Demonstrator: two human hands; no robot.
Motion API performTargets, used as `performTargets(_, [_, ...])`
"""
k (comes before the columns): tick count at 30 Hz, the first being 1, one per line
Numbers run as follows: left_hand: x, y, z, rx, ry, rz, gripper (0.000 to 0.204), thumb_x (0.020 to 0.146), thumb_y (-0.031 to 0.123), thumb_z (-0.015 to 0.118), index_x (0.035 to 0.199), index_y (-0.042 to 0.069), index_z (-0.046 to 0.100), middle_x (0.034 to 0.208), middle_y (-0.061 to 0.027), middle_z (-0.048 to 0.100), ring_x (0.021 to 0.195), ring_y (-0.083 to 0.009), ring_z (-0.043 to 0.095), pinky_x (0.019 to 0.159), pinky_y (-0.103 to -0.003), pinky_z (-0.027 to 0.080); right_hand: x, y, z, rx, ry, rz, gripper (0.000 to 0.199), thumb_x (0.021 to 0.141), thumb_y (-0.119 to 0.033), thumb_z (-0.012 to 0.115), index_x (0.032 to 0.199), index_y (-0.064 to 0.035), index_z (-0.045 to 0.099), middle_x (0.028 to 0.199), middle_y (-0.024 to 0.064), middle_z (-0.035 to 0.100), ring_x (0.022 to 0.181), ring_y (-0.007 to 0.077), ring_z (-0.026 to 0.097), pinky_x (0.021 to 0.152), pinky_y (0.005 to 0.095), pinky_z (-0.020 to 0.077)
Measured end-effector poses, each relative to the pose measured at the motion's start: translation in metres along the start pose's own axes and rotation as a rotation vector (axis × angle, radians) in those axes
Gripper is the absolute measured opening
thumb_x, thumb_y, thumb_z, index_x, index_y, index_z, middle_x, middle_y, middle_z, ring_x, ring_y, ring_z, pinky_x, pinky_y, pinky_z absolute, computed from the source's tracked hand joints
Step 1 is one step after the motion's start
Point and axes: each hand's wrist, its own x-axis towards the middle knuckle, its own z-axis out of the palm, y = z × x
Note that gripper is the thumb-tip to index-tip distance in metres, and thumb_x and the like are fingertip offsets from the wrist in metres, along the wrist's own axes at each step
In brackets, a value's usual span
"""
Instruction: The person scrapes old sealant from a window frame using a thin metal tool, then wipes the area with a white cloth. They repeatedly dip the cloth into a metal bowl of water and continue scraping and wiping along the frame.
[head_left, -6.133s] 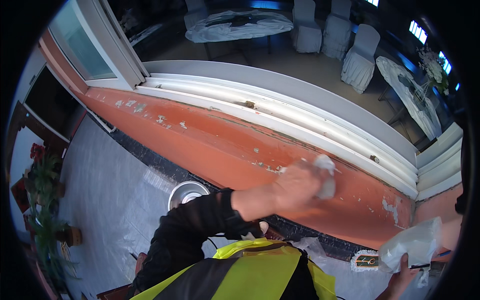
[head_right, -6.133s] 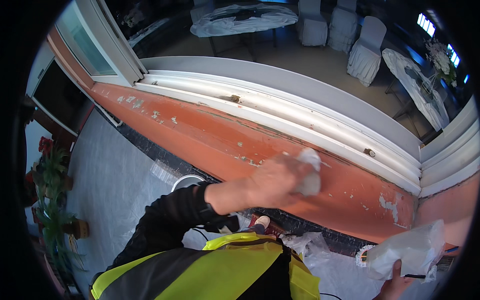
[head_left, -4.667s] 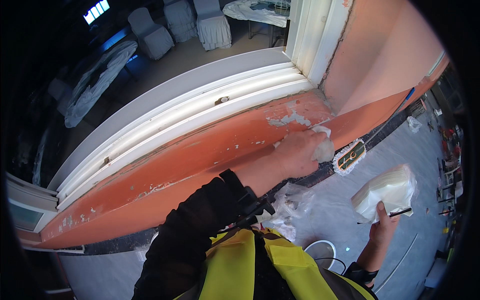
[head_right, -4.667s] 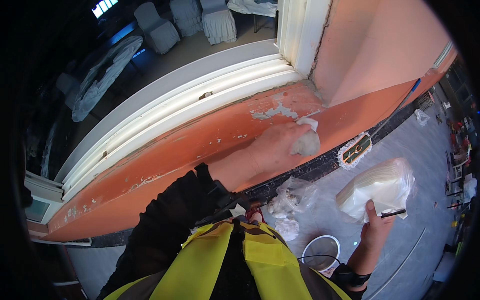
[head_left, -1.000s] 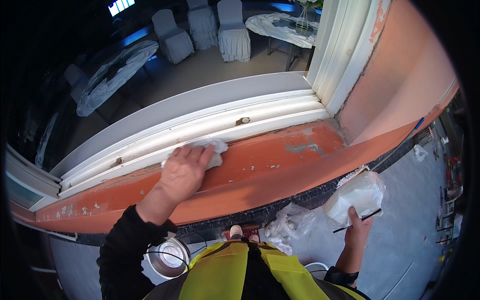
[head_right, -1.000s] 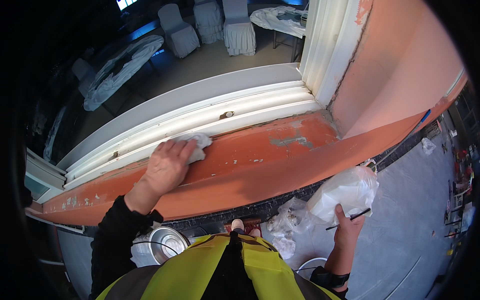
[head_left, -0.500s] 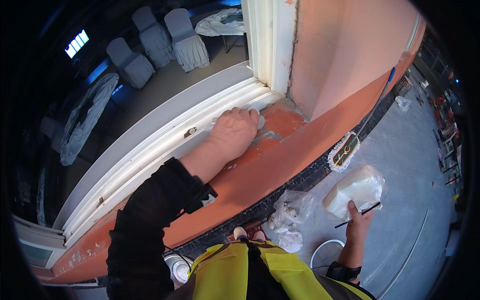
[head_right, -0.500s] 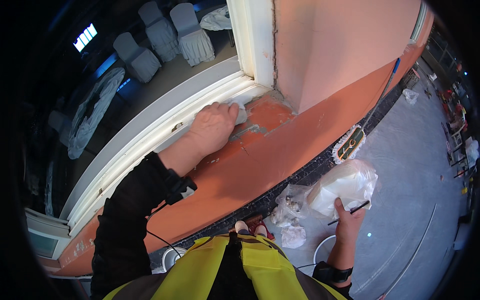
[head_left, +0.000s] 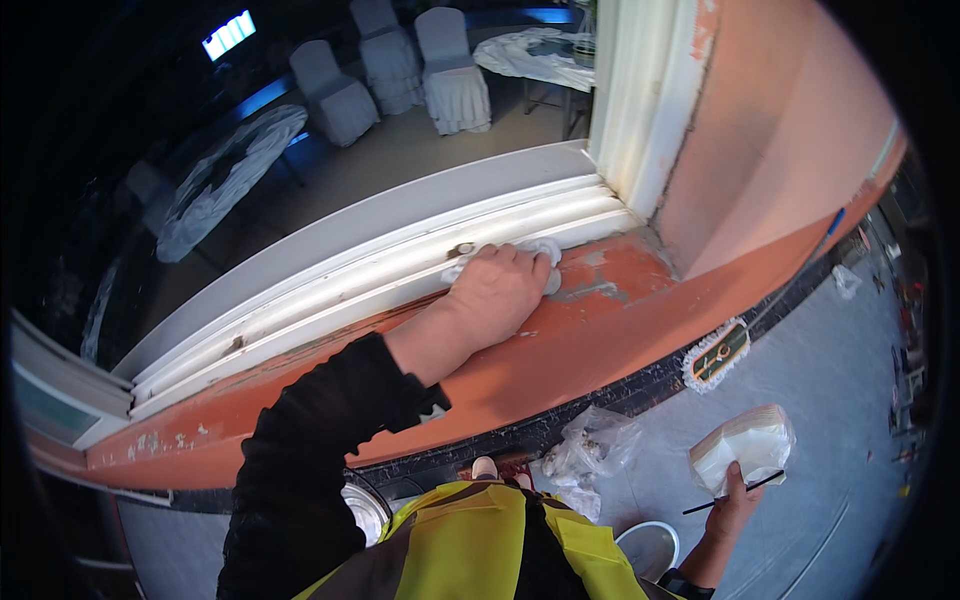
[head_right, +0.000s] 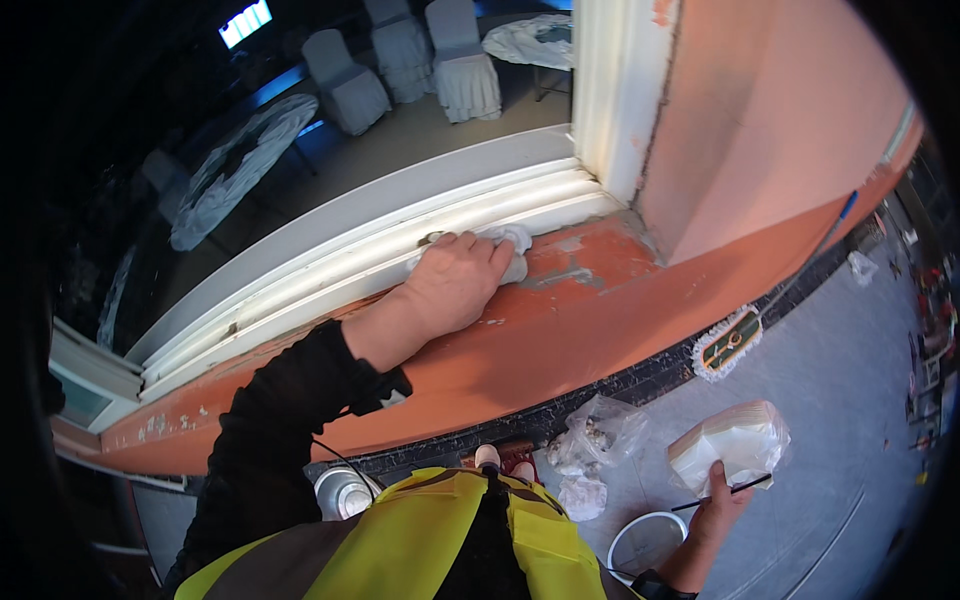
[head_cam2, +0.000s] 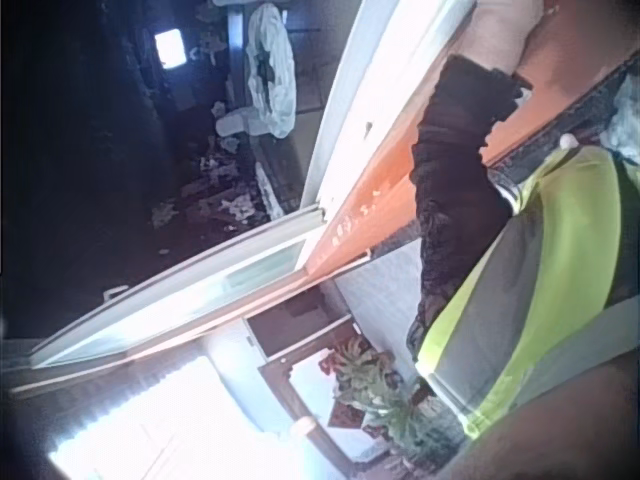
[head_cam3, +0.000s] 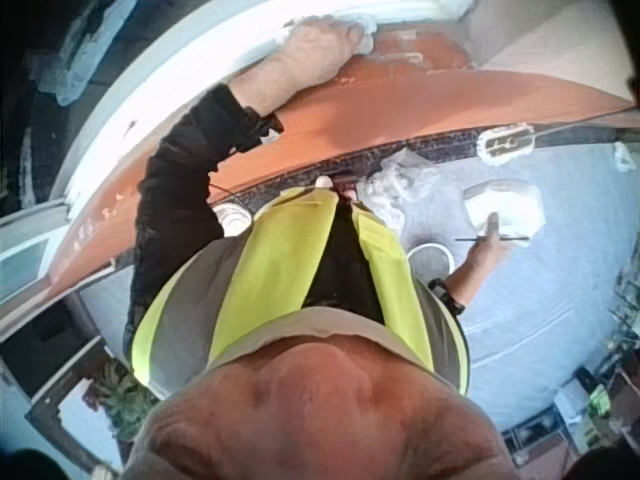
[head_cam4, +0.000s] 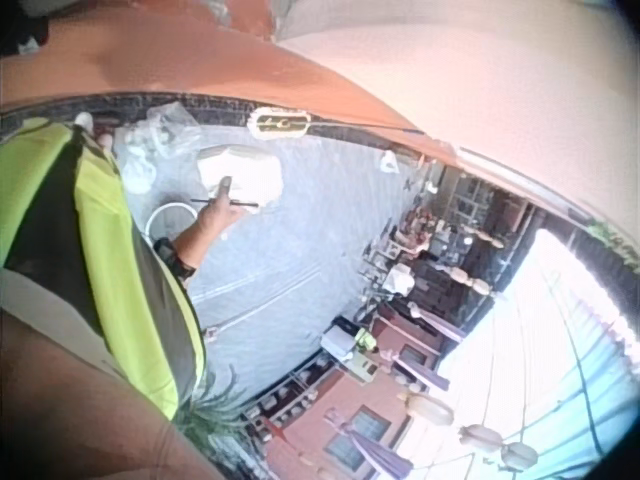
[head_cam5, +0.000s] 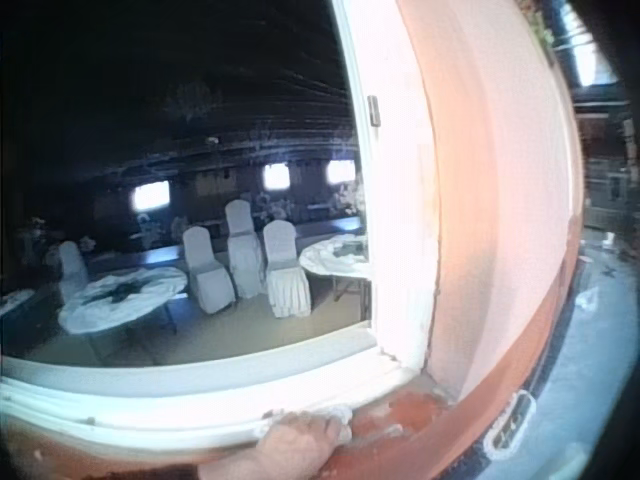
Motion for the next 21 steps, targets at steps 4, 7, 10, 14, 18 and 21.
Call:
performTargets(4, [-0.112,-0.034,-0.035,0.014,-0.037,-0.207,0.042,0.071,0.007,0.061,0.113,0.002,0.057,0.094,-0.0129,0.064,0.089,-0.0287,0.062,0.082,-0.038,0.049,0.031,0.002,0.049,-0.019,-0.119,0.006,0.051,0.08,-0.004,0.071,0.126,0.0039,0.049,0.118,0.0112,0.06,0.106,0.0211,0.058,0.093,0.0332,0.0453])
performTargets(7, [-0.2,-0.058,-0.053,0.023,-0.097,-0.445,0.048,0.067,0.008,0.066,0.114,0.007,0.058,0.098,-0.0113,0.065,0.094,-0.0295,0.062,0.085,-0.04,0.048,0.047,0.006,0.085,-0.03,-0.255,0.007,0.049,0.081,-0.004,0.07,0.125,0.0041,0.05,0.117,0.0112,0.061,0.106,0.0212,0.059,0.093,0.0333,0.0452])
performTargets(10, [-0.279,-0.079,-0.072,0.099,-0.109,-0.641,0.053,0.063,0.007,0.069,0.115,0.012,0.059,0.101,-0.0081,0.065,0.1,-0.0281,0.06,0.088,-0.042,0.046,0.054,0.014,0.11,-0.034,-0.385,-0.01,0.049,0.081,-0.003,0.069,0.125,0.0043,0.05,0.118,0.0118,0.06,0.105,0.0213,0.058,0.093,0.0335,0.0451])
performTargets(14, [-0.308,-0.092,-0.096,0.045,-0.181,-0.871,0.05,0.064,0.007,0.07,0.113,0.013,0.06,0.104,-0.0075,0.066,0.103,-0.0295,0.059,0.089,-0.045,0.043,0.054,0.018,0.123,-0.094,-0.401,0.031,0.051,0.082,-0.003,0.069,0.127,0.005,0.048,0.12,0.0123,0.059,0.106,0.0216,0.058,0.093,0.0342,0.0452])
performTargets(18, [-0.258,-0.083,-0.076,-0.053,-0.135,-0.454,0.042,0.068,0.005,0.064,0.109,0.013,0.063,0.097,-0.0048,0.066,0.099,-0.0255,0.06,0.09,-0.037,0.042,0.064,0.005,0.143,-0.155,-0.477,0.059,0.054,0.085,-0.008,0.068,0.131,0.0051,0.043,0.123,0.0154,0.057,0.108,0.0235,0.057,0.094,0.0349,0.0449])
performTargets(21, [-0.252,-0.086,-0.067,-0.077,-0.183,-0.476,0.042,0.066,0.004,0.066,0.106,0.014,0.065,0.093,-0.0031,0.065,0.098,-0.0236,0.06,0.091,-0.036,0.041,0.067,0.0,0.162,-0.282,-0.531,-0.123,0.055,0.079,-0.008,0.074,0.123,0.0134,0.049,0.116,0.021,0.059,0.095,0.0286,0.06,0.079,0.04,0.0525])
